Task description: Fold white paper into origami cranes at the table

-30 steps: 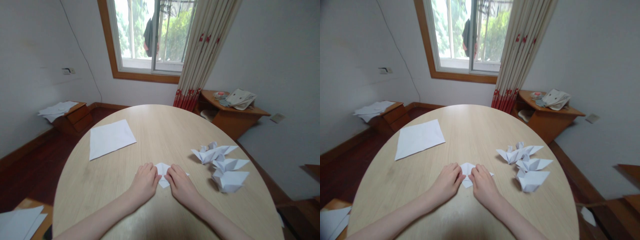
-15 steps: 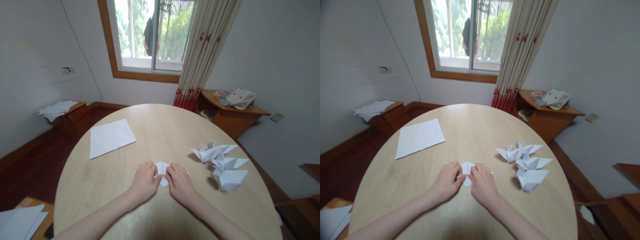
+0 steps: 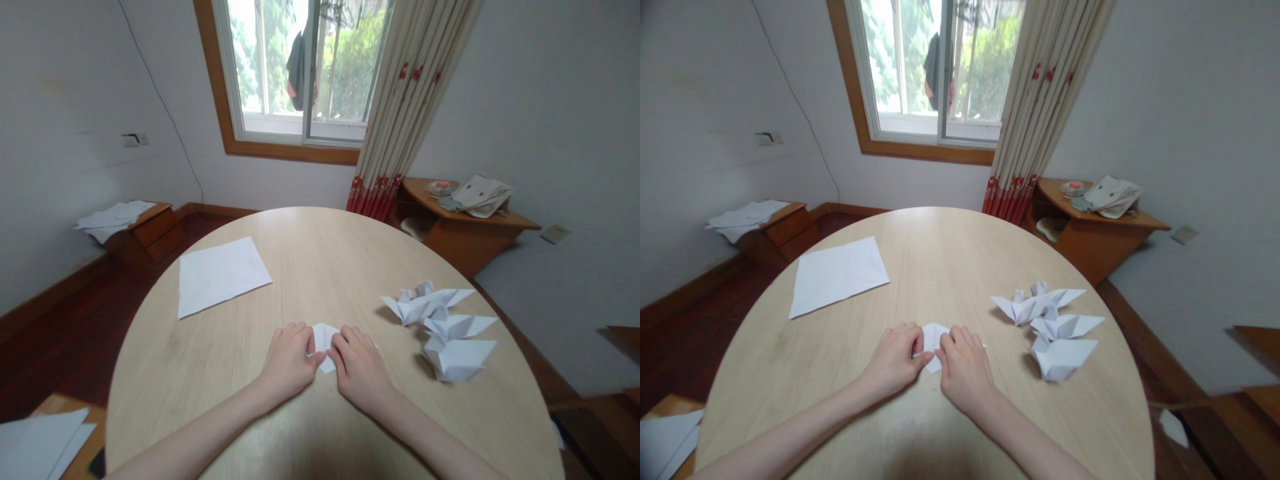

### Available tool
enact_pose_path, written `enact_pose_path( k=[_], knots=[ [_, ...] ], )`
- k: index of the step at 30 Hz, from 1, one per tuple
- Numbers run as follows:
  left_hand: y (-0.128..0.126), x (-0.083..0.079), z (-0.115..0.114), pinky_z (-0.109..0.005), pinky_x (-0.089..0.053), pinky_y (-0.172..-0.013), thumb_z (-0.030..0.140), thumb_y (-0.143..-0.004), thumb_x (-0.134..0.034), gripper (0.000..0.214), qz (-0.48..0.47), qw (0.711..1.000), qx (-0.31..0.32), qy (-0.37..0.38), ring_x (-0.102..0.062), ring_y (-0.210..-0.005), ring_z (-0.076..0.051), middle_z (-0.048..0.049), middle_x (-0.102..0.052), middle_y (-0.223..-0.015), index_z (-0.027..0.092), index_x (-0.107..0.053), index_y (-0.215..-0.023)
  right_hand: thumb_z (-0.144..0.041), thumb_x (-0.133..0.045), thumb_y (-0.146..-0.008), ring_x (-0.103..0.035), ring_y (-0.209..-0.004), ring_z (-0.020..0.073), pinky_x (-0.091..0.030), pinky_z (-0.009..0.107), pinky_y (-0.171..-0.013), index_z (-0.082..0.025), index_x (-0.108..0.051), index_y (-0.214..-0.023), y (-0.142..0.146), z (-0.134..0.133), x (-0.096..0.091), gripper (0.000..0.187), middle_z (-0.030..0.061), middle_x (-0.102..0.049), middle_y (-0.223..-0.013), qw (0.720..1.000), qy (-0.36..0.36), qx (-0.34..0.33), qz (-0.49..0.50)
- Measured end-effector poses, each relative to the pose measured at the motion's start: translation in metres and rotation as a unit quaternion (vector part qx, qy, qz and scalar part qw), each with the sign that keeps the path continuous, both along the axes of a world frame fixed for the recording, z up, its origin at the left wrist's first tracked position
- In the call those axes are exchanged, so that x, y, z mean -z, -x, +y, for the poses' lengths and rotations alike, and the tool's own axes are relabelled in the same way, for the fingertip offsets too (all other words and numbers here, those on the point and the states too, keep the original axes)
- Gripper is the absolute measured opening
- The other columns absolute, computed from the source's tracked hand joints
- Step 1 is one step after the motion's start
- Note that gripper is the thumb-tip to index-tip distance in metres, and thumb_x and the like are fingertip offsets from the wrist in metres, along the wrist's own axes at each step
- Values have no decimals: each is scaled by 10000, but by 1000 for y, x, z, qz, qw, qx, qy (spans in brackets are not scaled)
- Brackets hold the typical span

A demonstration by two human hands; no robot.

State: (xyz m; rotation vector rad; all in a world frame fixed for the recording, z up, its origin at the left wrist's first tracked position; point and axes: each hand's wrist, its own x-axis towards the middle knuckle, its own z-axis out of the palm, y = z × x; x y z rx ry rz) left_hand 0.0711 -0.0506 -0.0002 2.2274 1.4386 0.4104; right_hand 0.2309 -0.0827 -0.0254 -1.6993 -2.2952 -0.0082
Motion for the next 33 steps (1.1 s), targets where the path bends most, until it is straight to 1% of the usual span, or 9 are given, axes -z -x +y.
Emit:
enact_pose_path(
  k=[6,11,18,23,28,31,33],
  knots=[
    [4,2,2,-309,-338,-702,273,-810,-636,199,-21,1000,12,1,-564,-796,-202,-8,-600,-765,183,-521,-675,-157,-459,-913,-511,-815,230,-343,323,-693,-184,-539,-808,-1,1,1,135,66,-577,-843,1000,0,-9,0],
    [7,5,0,-307,-375,-721,267,-854,-584,166,-30,999,19,-9,-568,-825,-204,-26,-582,-812,187,-560,-710,-148,-454,-909,-515,-792,216,-353,309,-679,-197,-530,-799,-3,3,1,142,53,-574,-824,1000,-5,-23,10],
    [6,7,0,-325,-391,-746,263,-880,-551,164,10,999,17,-28,-569,-831,-213,-42,-585,-841,181,-562,-739,-135,-444,-914,-527,-796,216,-358,310,-683,-196,-528,-789,-1,2,-1,163,59,-580,-831,1000,-6,-18,9],
    [5,4,0,-323,-373,-714,277,-887,-545,166,53,998,20,-32,-580,-813,-218,-42,-598,-837,183,-577,-754,-130,-433,-915,-521,-802,224,-344,317,-684,-193,-535,-795,-1,1,0,169,66,-582,-837,1000,-9,-17,-8],
    [7,0,2,-346,-338,-747,316,-860,-603,194,43,998,15,-30,-584,-821,-222,-29,-615,-836,183,-560,-725,-142,-454,-904,-511,-811,226,-322,320,-681,-194,-535,-800,0,0,-2,141,63,-577,-849,1000,-7,-8,-12],
    [9,1,4,-348,-317,-759,359,-825,-646,225,30,999,-1,-33,-573,-863,-229,-19,-607,-847,187,-532,-734,-156,-490,-880,-508,-821,229,-317,324,-688,-195,-531,-855,0,0,-2,61,58,-572,-865,1000,-16,2,15],
    [11,3,6,-343,-309,-760,370,-805,-665,235,23,999,-7,-26,-565,-881,-230,-15,-604,-865,189,-523,-757,-158,-519,-859,-510,-836,229,-317,324,-700,-198,-521,-887,-2,1,-3,49,52,-570,-877,999,-18,9,36]
  ],
)
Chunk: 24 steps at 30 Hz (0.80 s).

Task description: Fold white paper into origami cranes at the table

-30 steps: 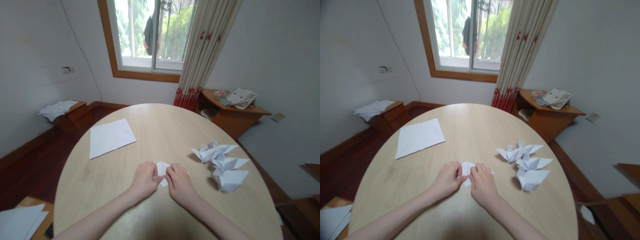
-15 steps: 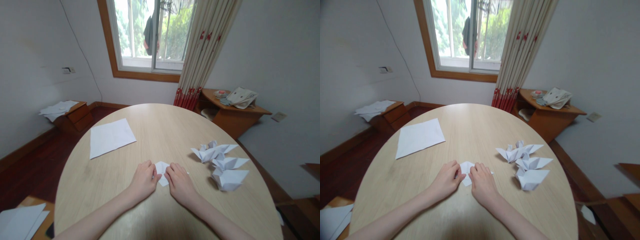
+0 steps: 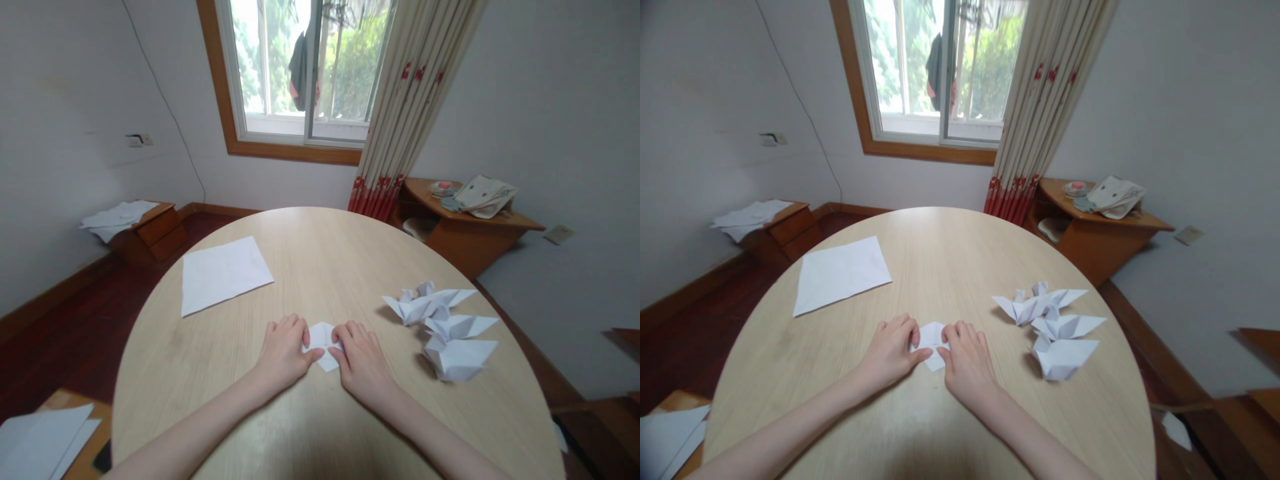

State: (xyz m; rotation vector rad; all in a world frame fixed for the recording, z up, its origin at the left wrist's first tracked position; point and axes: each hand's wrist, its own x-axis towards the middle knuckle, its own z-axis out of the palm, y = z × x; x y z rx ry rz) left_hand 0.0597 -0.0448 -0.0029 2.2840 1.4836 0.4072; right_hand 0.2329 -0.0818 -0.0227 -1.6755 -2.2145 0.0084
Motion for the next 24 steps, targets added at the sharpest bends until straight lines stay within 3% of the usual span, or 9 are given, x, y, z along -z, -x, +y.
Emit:
enact_pose_path(
  k=[10,24],
  knots=[
    [8,-4,11,-314,-312,-784,298,-776,-714,162,-17,997,44,57,-574,-895,-215,-5,-615,-900,193,-591,-773,-164,-588,-858,-527,-944,248,-345,361,-789,-219,-517,-943,-20,2,-11,123,53,-568,-970,994,93,10,60],
    [22,-5,23,-323,-330,-843,169,-740,-715,73,-46,989,82,112,-553,-850,-174,8,-570,-861,205,-675,-790,-120,-625,-827,-522,-983,232,-372,377,-872,-254,-565,-1016,-32,6,-25,239,33,-558,-983,982,166,-21,86]
  ],
)
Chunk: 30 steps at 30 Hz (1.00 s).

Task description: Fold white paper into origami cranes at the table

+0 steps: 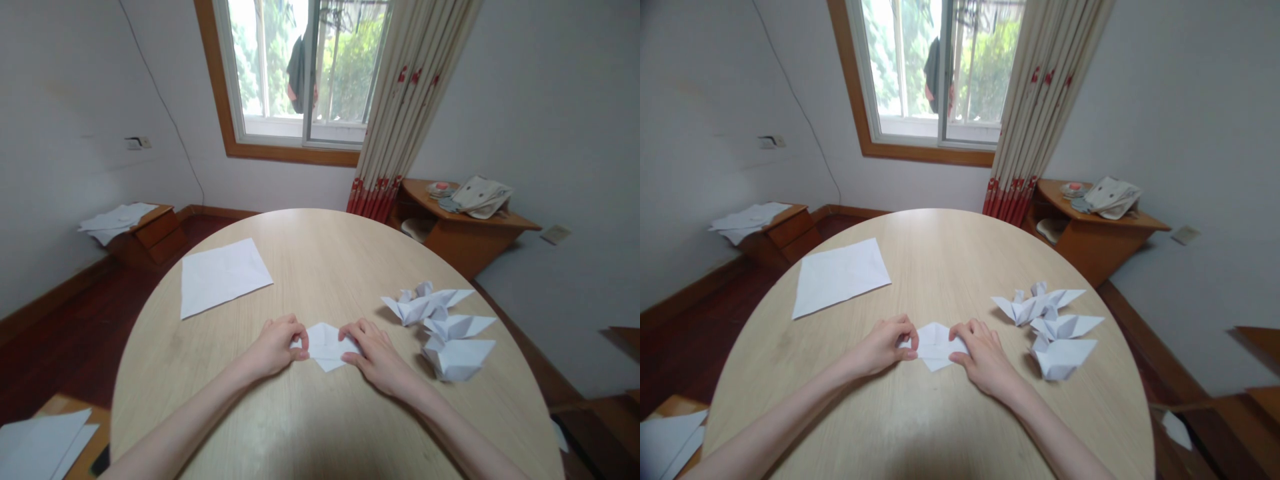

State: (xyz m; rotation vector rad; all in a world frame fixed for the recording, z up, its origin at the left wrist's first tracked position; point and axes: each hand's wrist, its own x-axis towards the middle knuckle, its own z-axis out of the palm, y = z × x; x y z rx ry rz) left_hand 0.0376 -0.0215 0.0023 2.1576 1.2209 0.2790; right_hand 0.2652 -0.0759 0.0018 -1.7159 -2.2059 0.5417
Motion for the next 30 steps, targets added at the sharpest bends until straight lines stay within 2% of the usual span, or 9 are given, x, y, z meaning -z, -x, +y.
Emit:
enact_pose_path(
  k=[6,12,16,20,24,26,30],
  knots=[
    [8,-7,4,-395,-295,-917,174,-743,-689,104,20,999,5,35,-536,-943,-219,-20,-572,-912,223,-715,-831,-102,-615,-812,-512,-983,224,-372,364,-884,-257,-567,-1037,-5,4,1,278,29,-544,-981,999,31,-15,11],
    [15,-8,6,-438,-269,-974,119,-768,-600,181,8,998,36,42,-527,-985,-227,-28,-583,-932,229,-715,-855,-61,-587,-797,-502,-1017,225,-365,381,-914,-267,-564,-1060,-10,4,1,335,27,-540,-1011,998,45,-34,38],
    [19,-11,5,-449,-265,-982,110,-808,-510,253,-3,997,59,42,-525,-981,-223,-25,-579,-934,239,-709,-900,-78,-576,-805,-501,-1033,234,-366,406,-927,-272,-567,-1064,-10,2,0,324,32,-549,-1022,998,40,-36,41],
    [18,-17,0,-445,-276,-966,100,-757,-519,258,4,998,49,41,-524,-966,-228,-21,-579,-932,228,-701,-887,-127,-572,-833,-515,-1021,232,-378,402,-920,-277,-565,-1080,-13,0,0,289,32,-562,-1027,997,26,-61,50],
    [13,-20,-7,-405,-304,-900,52,-684,-519,276,15,999,44,-7,-524,-947,-221,-13,-576,-912,212,-676,-846,-203,-451,-934,-545,-963,219,-413,368,-863,-256,-577,-1040,-16,2,2,173,40,-582,-973,996,-2,-74,59],
    [10,-19,-10,-387,-309,-854,71,-705,-537,212,9,997,49,-50,-524,-939,-219,-15,-577,-912,202,-663,-815,-215,-395,-961,-557,-922,211,-427,351,-827,-239,-578,-1005,-15,3,4,190,43,-588,-935,996,-15,-67,62],
    [3,-12,-19,-388,-306,-819,152,-805,-562,108,-29,986,37,-163,-521,-939,-221,-30,-581,-941,201,-650,-843,-215,-411,-952,-569,-889,209,-442,340,-789,-226,-567,-975,-13,1,6,158,43,-601,-916,996,-25,-61,54]
  ],
)
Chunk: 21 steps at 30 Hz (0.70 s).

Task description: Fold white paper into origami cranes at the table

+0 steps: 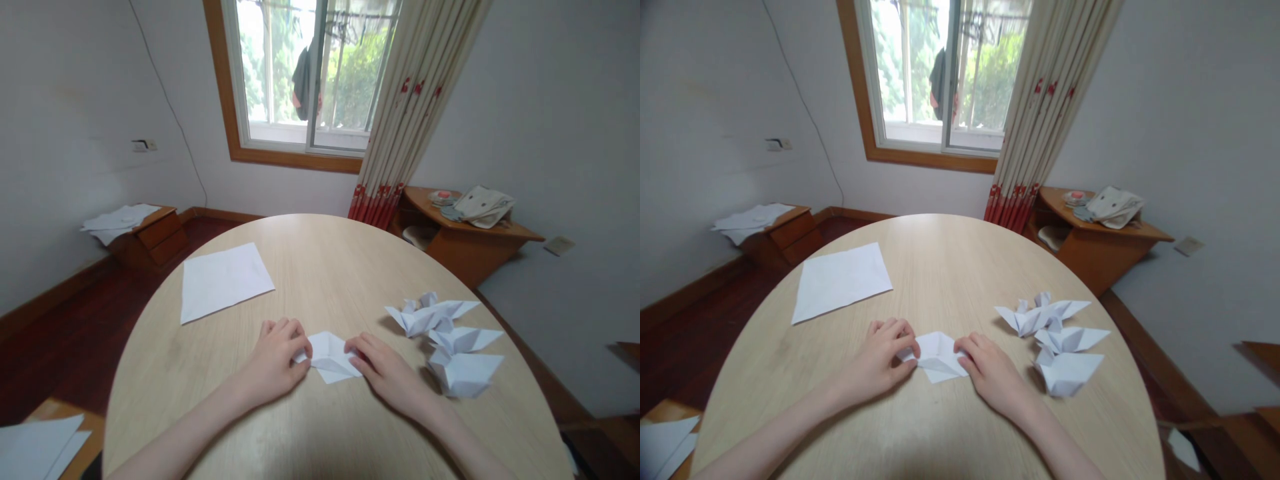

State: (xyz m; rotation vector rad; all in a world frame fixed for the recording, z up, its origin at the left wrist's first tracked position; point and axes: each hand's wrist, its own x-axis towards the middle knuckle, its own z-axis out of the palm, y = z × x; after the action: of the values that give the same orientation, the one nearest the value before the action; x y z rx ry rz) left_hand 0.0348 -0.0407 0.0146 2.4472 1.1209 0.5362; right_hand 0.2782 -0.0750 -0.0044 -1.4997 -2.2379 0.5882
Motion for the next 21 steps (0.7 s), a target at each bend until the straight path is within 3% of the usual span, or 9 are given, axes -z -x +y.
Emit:
enact_pose_path(
  k=[3,6,8,14,21],
  knots=[
    [-5,7,-8,-364,-343,-807,119,-851,-513,167,-35,998,34,-25,-537,-895,-195,-33,-586,-919,205,-644,-909,-210,-413,-945,-579,-927,219,-454,356,-812,-217,-562,-1039,2,-2,1,176,67,-623,-988,1000,-12,9,-2],
    [-8,13,-14,-314,-411,-793,119,-899,-449,254,-48,993,103,-28,-541,-908,-188,-57,-585,-981,209,-622,-1062,-196,-409,-941,-572,-1011,237,-455,383,-866,-187,-506,-1240,3,-3,4,314,106,-617,-1101,999,-28,7,-18],
    [-10,16,-17,-301,-441,-796,124,-922,-419,313,-24,991,127,-34,-543,-916,-191,-67,-582,-1007,209,-569,-1185,-184,-394,-946,-583,-963,241,-471,384,-828,-166,-483,-1311,5,-3,6,377,111,-624,-1040,998,-39,3,-52],
    [-13,14,-20,-347,-487,-777,191,-954,-419,333,57,985,134,-95,-544,-899,-221,-92,-576,-1039,187,-494,-1279,-138,-445,-919,-548,-813,231,-452,360,-720,-178,-600,-1203,11,-5,8,326,79,-612,-845,983,-131,-5,-125],
    [-11,15,-17,-368,-505,-796,270,-965,-434,277,82,985,102,-115,-572,-931,-234,-96,-588,-1068,190,-586,-1181,-147,-437,-922,-537,-794,233,-464,373,-684,-168,-643,-1088,14,-9,-2,265,87,-606,-833,982,-151,-23,-114]
  ],
)
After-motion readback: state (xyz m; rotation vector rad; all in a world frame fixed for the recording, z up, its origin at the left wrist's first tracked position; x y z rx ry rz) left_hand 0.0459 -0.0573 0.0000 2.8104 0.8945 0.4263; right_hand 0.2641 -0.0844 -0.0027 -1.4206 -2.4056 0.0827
